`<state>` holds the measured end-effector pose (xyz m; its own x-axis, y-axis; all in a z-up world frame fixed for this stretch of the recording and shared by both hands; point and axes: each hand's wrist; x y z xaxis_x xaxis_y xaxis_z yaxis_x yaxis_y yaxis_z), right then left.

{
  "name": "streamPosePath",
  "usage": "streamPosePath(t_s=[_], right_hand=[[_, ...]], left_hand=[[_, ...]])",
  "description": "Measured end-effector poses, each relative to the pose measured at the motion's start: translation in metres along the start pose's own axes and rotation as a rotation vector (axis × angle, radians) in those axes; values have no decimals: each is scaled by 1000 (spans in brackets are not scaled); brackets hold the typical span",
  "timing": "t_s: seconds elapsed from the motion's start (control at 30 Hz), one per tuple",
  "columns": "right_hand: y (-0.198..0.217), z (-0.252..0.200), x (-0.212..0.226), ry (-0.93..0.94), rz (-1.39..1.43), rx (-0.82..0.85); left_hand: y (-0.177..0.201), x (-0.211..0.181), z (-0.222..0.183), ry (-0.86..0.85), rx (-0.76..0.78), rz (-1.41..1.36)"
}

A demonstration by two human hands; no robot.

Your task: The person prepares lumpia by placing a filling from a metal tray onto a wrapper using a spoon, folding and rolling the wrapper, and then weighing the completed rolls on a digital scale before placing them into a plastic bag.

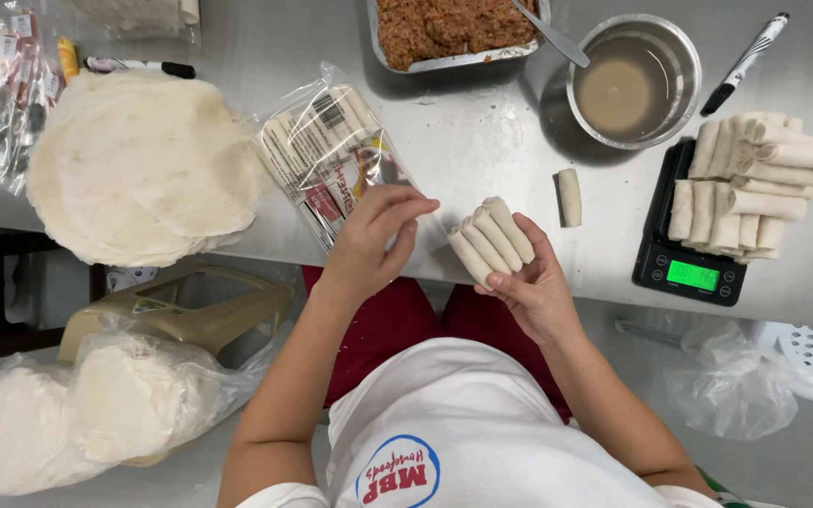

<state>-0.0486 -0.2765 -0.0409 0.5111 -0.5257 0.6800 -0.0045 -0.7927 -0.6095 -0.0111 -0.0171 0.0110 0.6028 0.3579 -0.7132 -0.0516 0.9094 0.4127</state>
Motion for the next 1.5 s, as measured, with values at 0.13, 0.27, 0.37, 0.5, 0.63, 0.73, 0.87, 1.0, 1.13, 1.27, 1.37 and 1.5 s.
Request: streamPosePath(t_s=[0.13, 0.27, 0.37, 0.5, 0.63, 0.73, 0.87, 1.0, 1.13, 1.27, 1.37, 1.5], right_hand=[[5, -5, 7, -61, 146, 57], [73, 6, -22, -216, 763, 386], [44, -4, 11, -247, 1033, 842], [19, -8, 35, -366, 1159, 1209], [18, -15, 37, -332, 1226, 1327], [35, -7, 15, -340, 1217, 1419], [51, -6, -11, -388, 1120, 1330], [64, -27, -21, -386, 963, 1161], [73, -45, -31, -355, 752, 881], [12, -51, 39, 58, -215, 63], [81, -19, 19, 299, -298, 239], [48, -16, -1, 208, -592, 56]], left_hand=[[12, 15, -12, 35, 168, 221], [24, 24, -41, 179, 548, 310], [16, 63, -82, 161, 522, 279], [17, 63, -81, 178, 472, 231], [8, 41, -59, 233, 407, 155], [-22, -9, -20, 0, 309, -2], [-56, -74, 53, -680, 448, 1], [-88, -80, 80, -1010, 350, 64], [-113, -54, 65, -881, 214, -23], [-104, -20, 56, -159, 427, -130], [-94, -19, 51, 154, 414, -158], [-105, -6, 26, 266, 291, -81]])
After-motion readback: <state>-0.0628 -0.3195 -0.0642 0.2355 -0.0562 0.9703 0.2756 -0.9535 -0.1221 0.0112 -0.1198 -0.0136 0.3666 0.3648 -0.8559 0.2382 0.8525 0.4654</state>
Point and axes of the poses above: each hand's wrist, its own z-axis towards the middle knuckle, its own y-axis out of the back of the hand, x = y × z, and after that the axes turned 6 degrees about -y, right-handed
